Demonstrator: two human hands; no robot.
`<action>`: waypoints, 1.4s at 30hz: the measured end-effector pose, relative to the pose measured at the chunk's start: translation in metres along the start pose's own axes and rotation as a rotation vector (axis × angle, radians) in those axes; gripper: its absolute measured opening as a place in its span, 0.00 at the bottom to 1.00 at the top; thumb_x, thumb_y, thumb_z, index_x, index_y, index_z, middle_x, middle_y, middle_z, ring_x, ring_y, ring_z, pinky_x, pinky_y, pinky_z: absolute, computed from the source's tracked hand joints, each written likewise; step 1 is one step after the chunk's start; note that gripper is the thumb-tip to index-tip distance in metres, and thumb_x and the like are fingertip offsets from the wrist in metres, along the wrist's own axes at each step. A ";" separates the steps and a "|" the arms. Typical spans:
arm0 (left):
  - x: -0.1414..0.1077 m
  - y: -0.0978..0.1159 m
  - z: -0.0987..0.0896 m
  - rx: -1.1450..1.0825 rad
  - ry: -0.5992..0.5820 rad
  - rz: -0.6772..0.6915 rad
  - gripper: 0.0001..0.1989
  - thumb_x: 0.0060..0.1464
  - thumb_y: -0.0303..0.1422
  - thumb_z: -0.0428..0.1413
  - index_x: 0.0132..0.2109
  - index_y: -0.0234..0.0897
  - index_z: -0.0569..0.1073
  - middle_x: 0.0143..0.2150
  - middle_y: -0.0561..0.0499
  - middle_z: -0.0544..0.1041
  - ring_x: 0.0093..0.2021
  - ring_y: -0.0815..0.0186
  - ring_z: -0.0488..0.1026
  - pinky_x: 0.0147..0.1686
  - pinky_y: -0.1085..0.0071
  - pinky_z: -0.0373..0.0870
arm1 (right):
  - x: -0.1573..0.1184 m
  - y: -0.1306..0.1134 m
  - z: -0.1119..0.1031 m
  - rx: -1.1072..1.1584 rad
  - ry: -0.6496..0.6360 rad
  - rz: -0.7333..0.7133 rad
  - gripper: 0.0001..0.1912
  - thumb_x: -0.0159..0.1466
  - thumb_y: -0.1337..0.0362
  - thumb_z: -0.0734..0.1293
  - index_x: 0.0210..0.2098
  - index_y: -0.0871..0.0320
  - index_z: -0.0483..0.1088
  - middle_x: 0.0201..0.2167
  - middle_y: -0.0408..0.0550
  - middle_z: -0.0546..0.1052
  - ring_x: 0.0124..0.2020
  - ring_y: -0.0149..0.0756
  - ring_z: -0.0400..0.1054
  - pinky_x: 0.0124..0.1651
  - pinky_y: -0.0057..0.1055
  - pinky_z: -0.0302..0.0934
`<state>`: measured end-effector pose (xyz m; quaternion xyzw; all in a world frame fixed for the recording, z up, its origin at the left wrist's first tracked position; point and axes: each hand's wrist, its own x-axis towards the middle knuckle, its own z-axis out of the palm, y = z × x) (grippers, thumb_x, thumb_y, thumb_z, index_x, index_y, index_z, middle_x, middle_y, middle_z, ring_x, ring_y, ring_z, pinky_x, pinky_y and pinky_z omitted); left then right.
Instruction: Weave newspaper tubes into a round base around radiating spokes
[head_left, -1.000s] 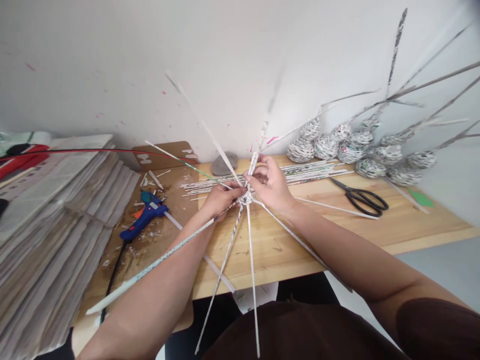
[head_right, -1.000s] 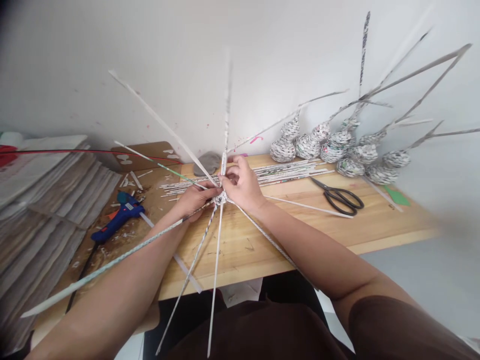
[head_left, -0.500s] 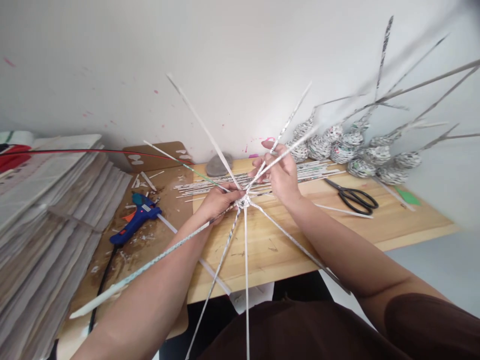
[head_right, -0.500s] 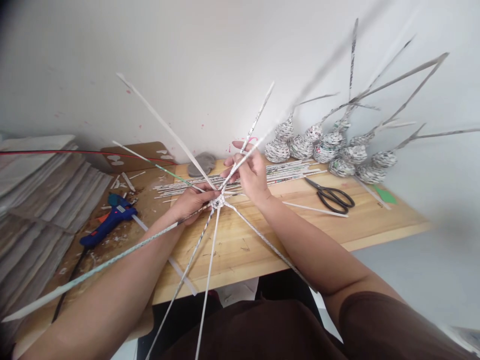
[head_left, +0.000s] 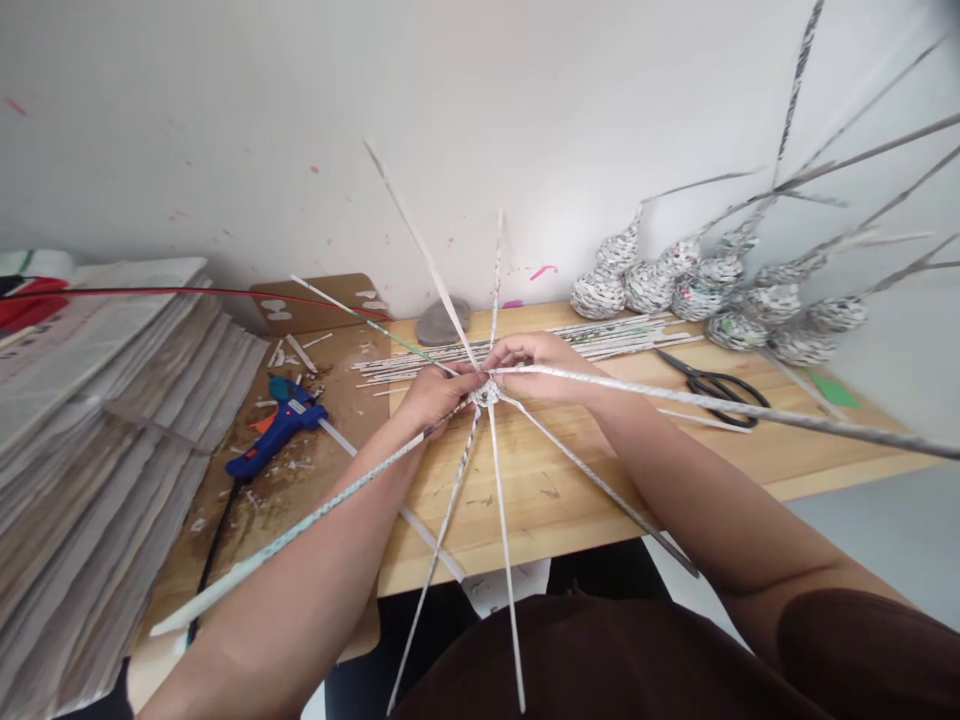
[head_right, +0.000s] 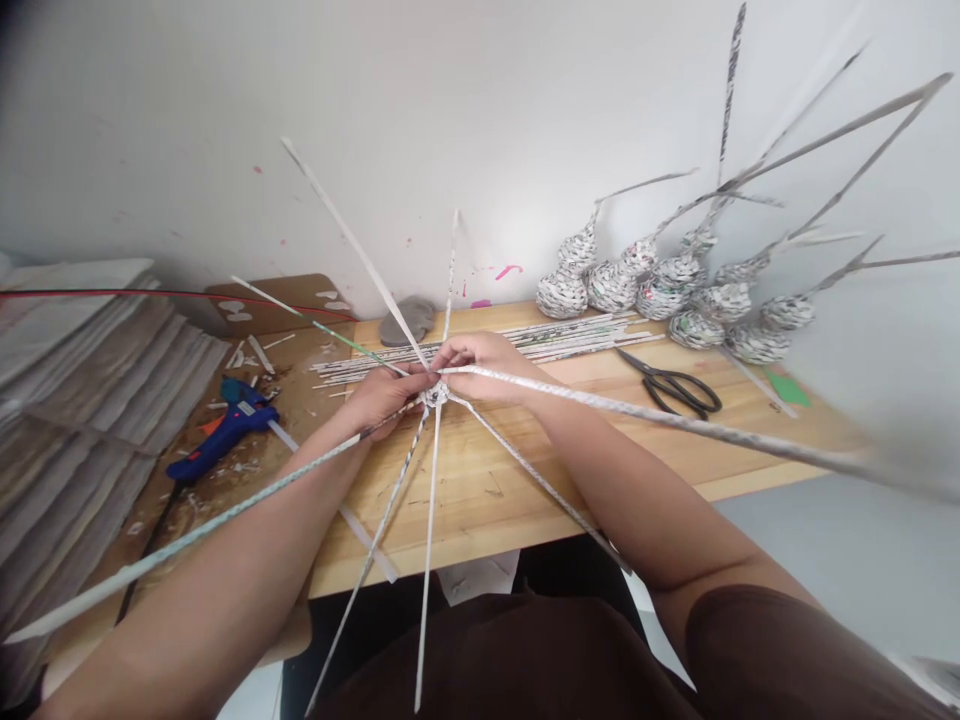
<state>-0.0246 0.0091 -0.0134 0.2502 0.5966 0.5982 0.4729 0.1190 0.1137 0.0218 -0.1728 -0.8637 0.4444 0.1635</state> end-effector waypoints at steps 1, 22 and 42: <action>0.000 0.000 -0.001 -0.003 -0.001 -0.001 0.15 0.29 0.32 0.70 0.26 0.33 0.74 0.20 0.54 0.73 0.20 0.71 0.68 0.21 0.75 0.64 | 0.000 0.000 0.000 0.000 -0.020 0.002 0.11 0.55 0.63 0.71 0.38 0.58 0.76 0.32 0.45 0.80 0.32 0.32 0.73 0.34 0.25 0.62; 0.004 0.002 -0.008 -0.163 -0.182 -0.078 0.13 0.37 0.33 0.71 0.30 0.30 0.78 0.26 0.48 0.76 0.25 0.71 0.70 0.24 0.76 0.66 | -0.004 -0.003 -0.020 -0.187 -0.122 -0.180 0.12 0.60 0.59 0.70 0.42 0.54 0.80 0.39 0.47 0.82 0.41 0.36 0.74 0.43 0.29 0.63; 0.012 0.001 -0.011 -0.182 0.117 0.110 0.16 0.32 0.36 0.70 0.28 0.34 0.75 0.24 0.52 0.75 0.22 0.71 0.69 0.22 0.74 0.61 | -0.003 -0.009 -0.015 -0.199 0.294 0.176 0.33 0.63 0.36 0.57 0.27 0.57 0.77 0.29 0.50 0.81 0.35 0.43 0.74 0.38 0.34 0.61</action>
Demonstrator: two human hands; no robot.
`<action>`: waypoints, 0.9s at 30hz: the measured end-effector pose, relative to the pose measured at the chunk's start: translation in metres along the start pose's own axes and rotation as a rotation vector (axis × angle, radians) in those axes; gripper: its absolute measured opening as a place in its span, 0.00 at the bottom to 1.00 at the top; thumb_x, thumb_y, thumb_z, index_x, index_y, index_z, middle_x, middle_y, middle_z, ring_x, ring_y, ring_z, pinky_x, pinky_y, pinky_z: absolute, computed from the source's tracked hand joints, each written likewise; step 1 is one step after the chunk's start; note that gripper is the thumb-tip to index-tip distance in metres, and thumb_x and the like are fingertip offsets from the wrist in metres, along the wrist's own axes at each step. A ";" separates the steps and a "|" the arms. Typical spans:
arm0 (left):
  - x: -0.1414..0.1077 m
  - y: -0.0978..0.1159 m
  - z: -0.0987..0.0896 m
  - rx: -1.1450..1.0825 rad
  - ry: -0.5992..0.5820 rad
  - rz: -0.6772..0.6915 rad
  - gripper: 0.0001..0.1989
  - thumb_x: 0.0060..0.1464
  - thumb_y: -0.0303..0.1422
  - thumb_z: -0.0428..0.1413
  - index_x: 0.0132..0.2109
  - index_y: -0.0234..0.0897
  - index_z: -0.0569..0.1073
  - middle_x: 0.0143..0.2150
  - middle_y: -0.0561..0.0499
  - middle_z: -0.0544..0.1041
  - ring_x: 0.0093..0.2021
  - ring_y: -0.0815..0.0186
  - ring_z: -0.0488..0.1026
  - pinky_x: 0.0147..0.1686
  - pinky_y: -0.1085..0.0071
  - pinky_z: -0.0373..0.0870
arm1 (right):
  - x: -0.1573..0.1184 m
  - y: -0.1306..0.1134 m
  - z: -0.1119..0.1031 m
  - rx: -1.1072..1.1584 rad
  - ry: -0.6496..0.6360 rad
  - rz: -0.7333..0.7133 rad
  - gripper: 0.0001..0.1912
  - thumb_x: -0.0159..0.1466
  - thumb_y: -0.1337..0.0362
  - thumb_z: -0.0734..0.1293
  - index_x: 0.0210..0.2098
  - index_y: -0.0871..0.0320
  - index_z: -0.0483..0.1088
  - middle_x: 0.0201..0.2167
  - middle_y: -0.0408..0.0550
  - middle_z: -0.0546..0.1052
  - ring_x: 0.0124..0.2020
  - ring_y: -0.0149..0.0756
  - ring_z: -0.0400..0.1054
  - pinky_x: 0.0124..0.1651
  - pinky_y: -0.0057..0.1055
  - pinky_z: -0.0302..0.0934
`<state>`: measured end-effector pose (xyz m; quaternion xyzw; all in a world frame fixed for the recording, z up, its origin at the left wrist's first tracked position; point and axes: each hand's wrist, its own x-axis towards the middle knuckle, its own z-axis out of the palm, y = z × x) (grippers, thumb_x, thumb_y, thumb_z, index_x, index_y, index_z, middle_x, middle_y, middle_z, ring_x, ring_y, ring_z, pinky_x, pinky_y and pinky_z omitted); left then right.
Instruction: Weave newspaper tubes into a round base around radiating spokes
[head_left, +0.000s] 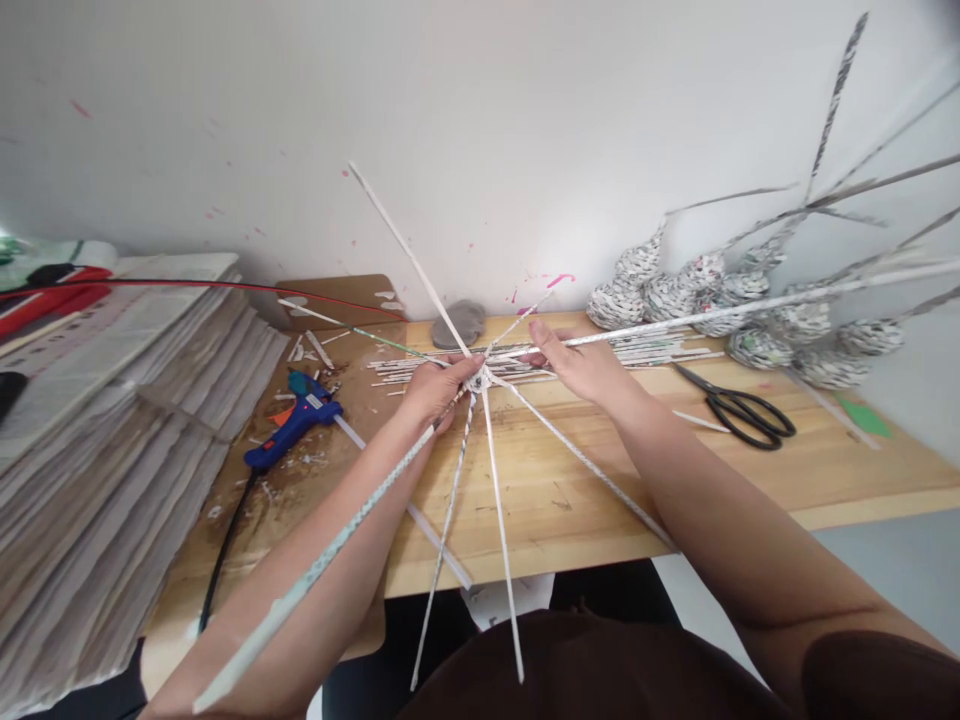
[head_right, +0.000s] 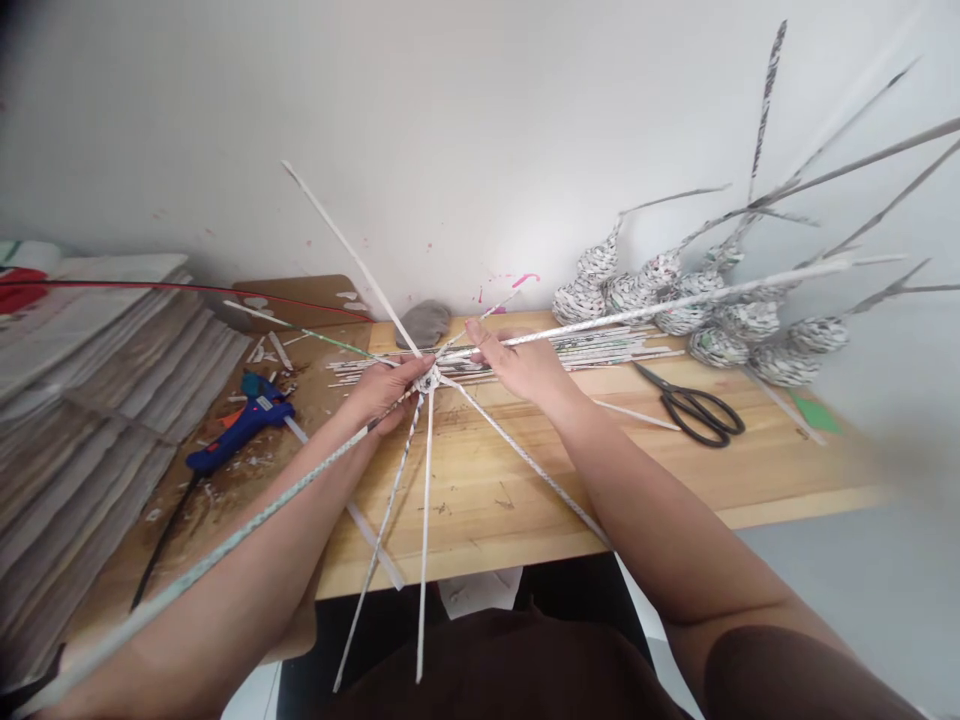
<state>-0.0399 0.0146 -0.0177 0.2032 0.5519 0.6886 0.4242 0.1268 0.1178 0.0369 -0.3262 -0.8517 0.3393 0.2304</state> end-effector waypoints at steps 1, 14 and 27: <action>0.001 -0.001 0.000 0.005 0.013 0.011 0.16 0.32 0.36 0.70 0.28 0.34 0.75 0.24 0.52 0.76 0.23 0.71 0.69 0.23 0.74 0.62 | -0.002 -0.002 0.000 -0.023 -0.007 -0.019 0.34 0.63 0.36 0.55 0.28 0.57 0.77 0.30 0.50 0.81 0.36 0.44 0.74 0.38 0.34 0.61; 0.005 -0.004 -0.004 0.068 0.178 0.089 0.13 0.34 0.35 0.68 0.24 0.35 0.72 0.19 0.54 0.73 0.20 0.71 0.68 0.23 0.74 0.62 | -0.017 -0.015 -0.004 -0.436 -0.341 -0.143 0.24 0.65 0.44 0.60 0.26 0.56 0.73 0.25 0.50 0.76 0.27 0.38 0.67 0.30 0.32 0.52; -0.002 0.002 -0.004 0.253 0.061 0.049 0.12 0.33 0.33 0.68 0.26 0.34 0.76 0.19 0.54 0.73 0.19 0.71 0.66 0.22 0.74 0.60 | -0.019 -0.012 0.005 -0.128 -0.360 -0.159 0.12 0.63 0.66 0.65 0.45 0.55 0.73 0.32 0.45 0.80 0.28 0.34 0.71 0.35 0.30 0.59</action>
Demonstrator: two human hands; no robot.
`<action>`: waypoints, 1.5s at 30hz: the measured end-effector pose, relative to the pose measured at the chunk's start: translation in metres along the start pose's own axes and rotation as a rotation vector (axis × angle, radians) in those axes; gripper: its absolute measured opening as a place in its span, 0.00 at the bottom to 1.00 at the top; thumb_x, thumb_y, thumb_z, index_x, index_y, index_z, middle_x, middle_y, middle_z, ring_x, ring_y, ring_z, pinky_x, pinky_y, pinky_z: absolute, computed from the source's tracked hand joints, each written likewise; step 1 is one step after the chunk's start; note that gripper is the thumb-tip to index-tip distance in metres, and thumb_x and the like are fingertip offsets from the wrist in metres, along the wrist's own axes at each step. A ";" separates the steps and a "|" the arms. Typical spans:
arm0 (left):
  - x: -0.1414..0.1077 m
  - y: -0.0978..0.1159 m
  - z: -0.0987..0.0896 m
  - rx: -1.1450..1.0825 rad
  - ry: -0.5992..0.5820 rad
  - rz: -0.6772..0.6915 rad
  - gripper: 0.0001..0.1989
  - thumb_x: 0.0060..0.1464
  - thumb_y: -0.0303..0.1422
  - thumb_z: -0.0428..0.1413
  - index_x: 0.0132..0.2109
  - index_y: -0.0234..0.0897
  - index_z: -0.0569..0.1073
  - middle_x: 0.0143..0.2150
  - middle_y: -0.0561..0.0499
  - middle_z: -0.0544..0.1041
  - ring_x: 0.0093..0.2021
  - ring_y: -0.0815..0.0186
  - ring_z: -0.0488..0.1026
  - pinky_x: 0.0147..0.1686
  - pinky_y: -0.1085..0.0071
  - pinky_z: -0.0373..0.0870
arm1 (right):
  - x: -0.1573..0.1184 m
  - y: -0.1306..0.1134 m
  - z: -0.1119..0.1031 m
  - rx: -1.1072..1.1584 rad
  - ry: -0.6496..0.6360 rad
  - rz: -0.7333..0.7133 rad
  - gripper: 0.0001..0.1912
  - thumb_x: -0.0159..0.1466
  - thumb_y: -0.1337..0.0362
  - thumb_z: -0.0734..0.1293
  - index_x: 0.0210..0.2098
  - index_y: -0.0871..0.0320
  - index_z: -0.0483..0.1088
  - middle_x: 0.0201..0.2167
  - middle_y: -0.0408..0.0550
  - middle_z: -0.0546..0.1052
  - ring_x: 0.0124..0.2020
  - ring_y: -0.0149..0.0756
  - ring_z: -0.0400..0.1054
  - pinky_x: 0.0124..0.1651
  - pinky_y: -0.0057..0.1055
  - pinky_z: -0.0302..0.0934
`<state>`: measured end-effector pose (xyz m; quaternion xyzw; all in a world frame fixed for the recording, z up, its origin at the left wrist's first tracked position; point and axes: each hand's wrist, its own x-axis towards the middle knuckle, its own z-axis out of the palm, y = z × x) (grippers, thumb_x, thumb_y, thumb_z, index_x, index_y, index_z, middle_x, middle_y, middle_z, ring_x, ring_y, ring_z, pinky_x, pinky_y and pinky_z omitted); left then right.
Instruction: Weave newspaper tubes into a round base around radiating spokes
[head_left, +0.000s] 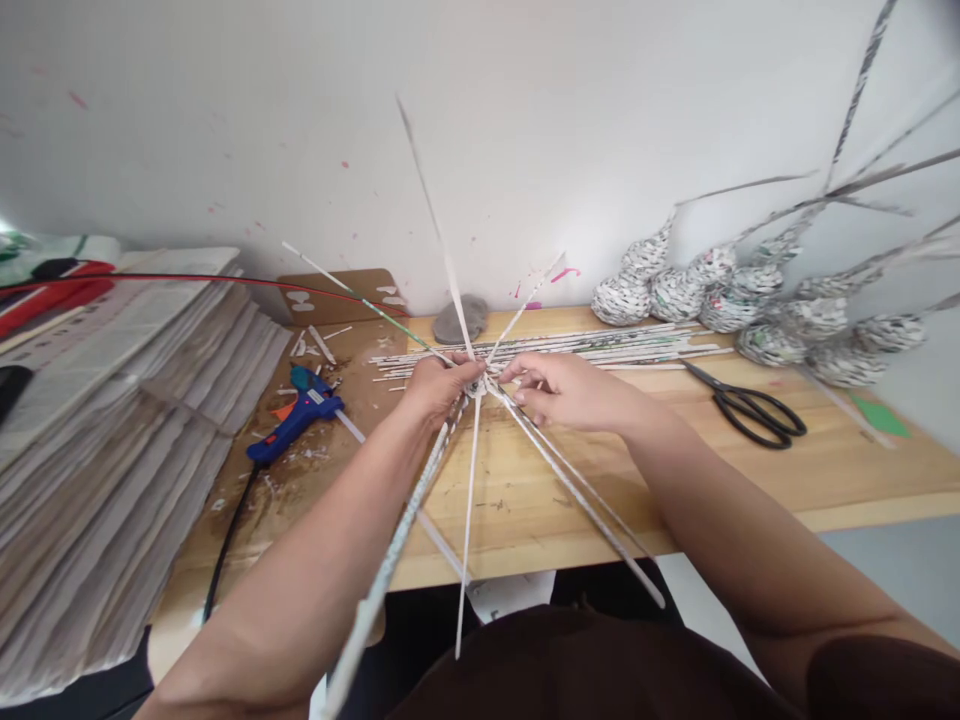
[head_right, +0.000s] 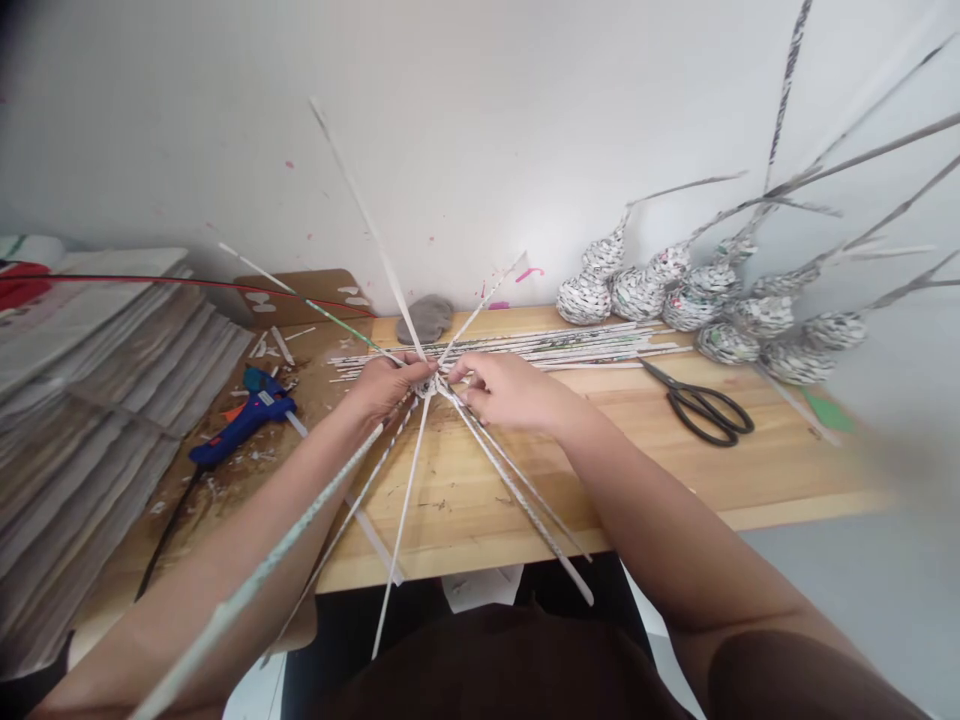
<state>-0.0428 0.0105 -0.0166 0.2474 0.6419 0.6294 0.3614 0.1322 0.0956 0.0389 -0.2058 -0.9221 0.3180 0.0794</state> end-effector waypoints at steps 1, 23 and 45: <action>0.000 0.000 -0.001 0.013 -0.014 -0.004 0.11 0.33 0.34 0.68 0.26 0.34 0.76 0.19 0.54 0.73 0.19 0.71 0.66 0.22 0.74 0.60 | 0.002 0.002 0.001 0.019 -0.001 0.019 0.10 0.63 0.66 0.65 0.43 0.55 0.73 0.32 0.45 0.80 0.26 0.33 0.71 0.34 0.29 0.59; 0.003 0.002 -0.002 -0.224 -0.140 -0.061 0.17 0.27 0.24 0.66 0.31 0.32 0.76 0.23 0.52 0.76 0.22 0.68 0.71 0.26 0.71 0.68 | 0.022 0.023 0.007 0.713 0.013 0.090 0.16 0.57 0.63 0.70 0.44 0.59 0.76 0.32 0.46 0.78 0.24 0.26 0.65 0.25 0.25 0.56; -0.006 0.004 0.002 -0.011 -0.211 0.092 0.17 0.30 0.34 0.71 0.31 0.33 0.78 0.26 0.51 0.78 0.26 0.68 0.72 0.32 0.70 0.69 | 0.026 0.030 0.015 0.298 -0.003 0.093 0.10 0.59 0.60 0.67 0.30 0.61 0.76 0.23 0.42 0.75 0.23 0.28 0.64 0.28 0.25 0.55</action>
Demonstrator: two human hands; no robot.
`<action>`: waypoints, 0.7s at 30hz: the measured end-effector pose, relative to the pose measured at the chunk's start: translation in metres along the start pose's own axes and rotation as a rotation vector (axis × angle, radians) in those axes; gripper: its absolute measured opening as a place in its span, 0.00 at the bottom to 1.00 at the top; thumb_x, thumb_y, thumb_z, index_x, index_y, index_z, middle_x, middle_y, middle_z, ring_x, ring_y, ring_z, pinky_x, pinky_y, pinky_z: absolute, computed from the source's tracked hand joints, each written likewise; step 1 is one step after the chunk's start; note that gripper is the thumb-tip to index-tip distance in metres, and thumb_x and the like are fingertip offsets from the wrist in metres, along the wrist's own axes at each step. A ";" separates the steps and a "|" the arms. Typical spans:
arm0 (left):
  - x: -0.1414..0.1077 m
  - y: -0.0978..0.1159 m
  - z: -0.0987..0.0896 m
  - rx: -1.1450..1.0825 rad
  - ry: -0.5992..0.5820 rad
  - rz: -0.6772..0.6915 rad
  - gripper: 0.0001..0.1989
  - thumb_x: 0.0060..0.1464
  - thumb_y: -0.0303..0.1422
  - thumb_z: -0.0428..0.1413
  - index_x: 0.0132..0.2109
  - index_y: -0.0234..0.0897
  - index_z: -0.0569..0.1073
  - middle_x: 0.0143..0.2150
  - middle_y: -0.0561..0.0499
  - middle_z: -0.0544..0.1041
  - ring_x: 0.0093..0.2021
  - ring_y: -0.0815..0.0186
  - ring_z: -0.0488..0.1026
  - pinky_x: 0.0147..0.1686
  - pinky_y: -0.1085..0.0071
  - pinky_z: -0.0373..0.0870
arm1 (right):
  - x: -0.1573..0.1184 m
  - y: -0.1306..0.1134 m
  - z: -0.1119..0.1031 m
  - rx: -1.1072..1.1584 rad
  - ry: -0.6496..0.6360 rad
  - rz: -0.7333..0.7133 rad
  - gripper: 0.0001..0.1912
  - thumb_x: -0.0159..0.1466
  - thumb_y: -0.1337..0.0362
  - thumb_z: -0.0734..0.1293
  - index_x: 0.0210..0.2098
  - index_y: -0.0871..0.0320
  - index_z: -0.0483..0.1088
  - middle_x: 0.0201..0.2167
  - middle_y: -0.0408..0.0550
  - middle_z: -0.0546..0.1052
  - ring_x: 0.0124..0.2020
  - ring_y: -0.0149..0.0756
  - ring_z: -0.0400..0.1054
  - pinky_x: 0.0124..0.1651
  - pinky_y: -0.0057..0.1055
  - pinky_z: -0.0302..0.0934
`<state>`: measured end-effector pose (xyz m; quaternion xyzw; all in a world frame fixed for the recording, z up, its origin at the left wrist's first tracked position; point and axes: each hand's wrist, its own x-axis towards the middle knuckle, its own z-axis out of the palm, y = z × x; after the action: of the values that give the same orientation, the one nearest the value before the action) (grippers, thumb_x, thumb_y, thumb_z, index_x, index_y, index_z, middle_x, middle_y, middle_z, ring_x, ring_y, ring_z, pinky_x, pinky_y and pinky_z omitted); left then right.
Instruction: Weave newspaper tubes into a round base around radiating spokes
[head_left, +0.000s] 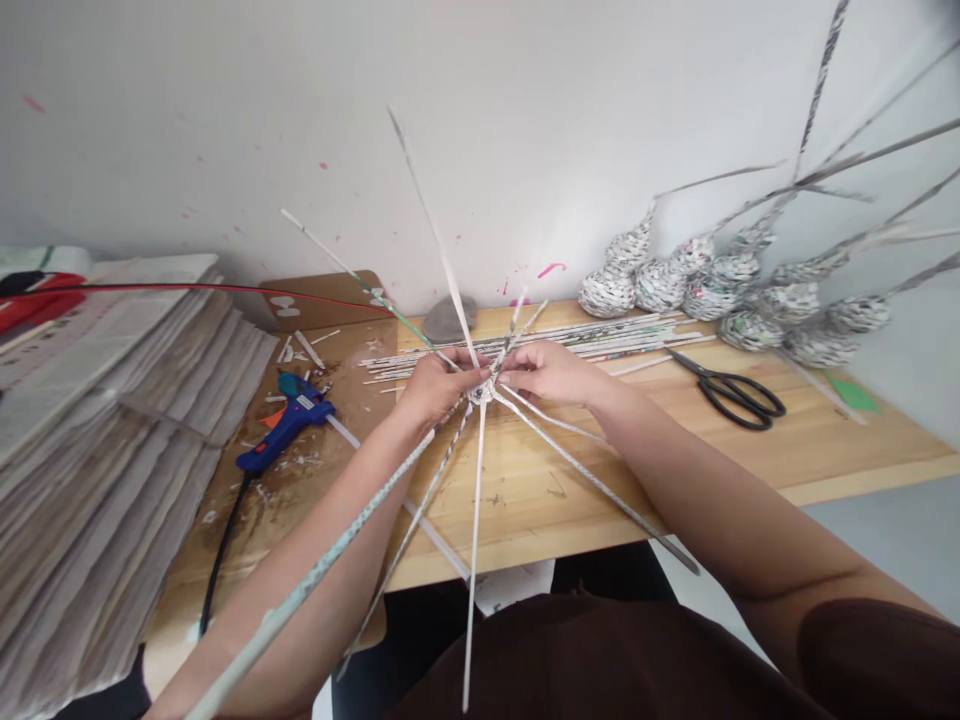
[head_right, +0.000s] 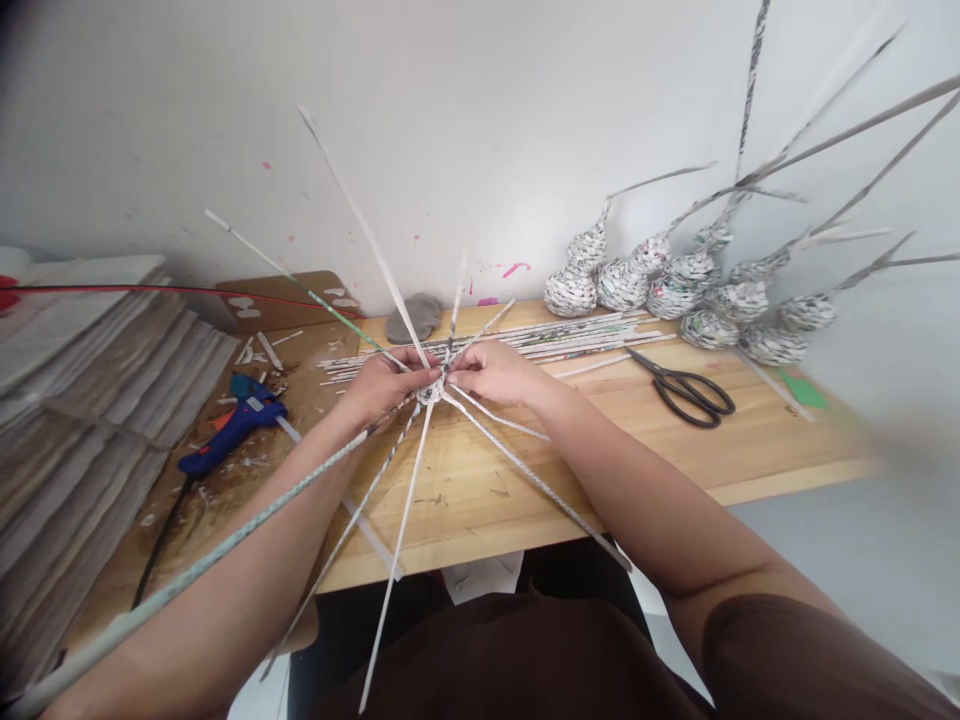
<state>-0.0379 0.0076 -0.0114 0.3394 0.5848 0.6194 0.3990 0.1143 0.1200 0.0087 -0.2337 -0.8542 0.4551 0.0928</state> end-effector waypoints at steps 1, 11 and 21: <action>0.000 0.000 0.000 -0.002 -0.001 0.001 0.18 0.30 0.34 0.71 0.31 0.33 0.78 0.25 0.51 0.77 0.26 0.68 0.72 0.32 0.70 0.68 | -0.001 -0.003 0.000 -0.049 0.018 -0.005 0.10 0.59 0.60 0.67 0.30 0.60 0.75 0.23 0.42 0.75 0.23 0.28 0.64 0.28 0.25 0.55; -0.004 0.006 0.005 -0.037 0.075 -0.009 0.19 0.28 0.33 0.71 0.31 0.33 0.76 0.23 0.54 0.75 0.24 0.70 0.69 0.28 0.71 0.65 | -0.012 -0.017 0.009 -0.241 0.216 -0.103 0.05 0.58 0.64 0.67 0.29 0.59 0.74 0.26 0.43 0.77 0.26 0.29 0.68 0.31 0.25 0.54; -0.005 0.014 0.004 -0.116 0.085 0.037 0.21 0.29 0.33 0.72 0.31 0.34 0.71 0.24 0.55 0.74 0.24 0.69 0.70 0.30 0.70 0.67 | -0.015 -0.024 0.013 -0.126 0.328 -0.124 0.09 0.59 0.59 0.69 0.29 0.58 0.76 0.24 0.45 0.77 0.26 0.32 0.67 0.31 0.29 0.55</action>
<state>-0.0332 0.0047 0.0033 0.2999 0.5580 0.6734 0.3812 0.1153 0.0922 0.0220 -0.2570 -0.8673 0.3497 0.2439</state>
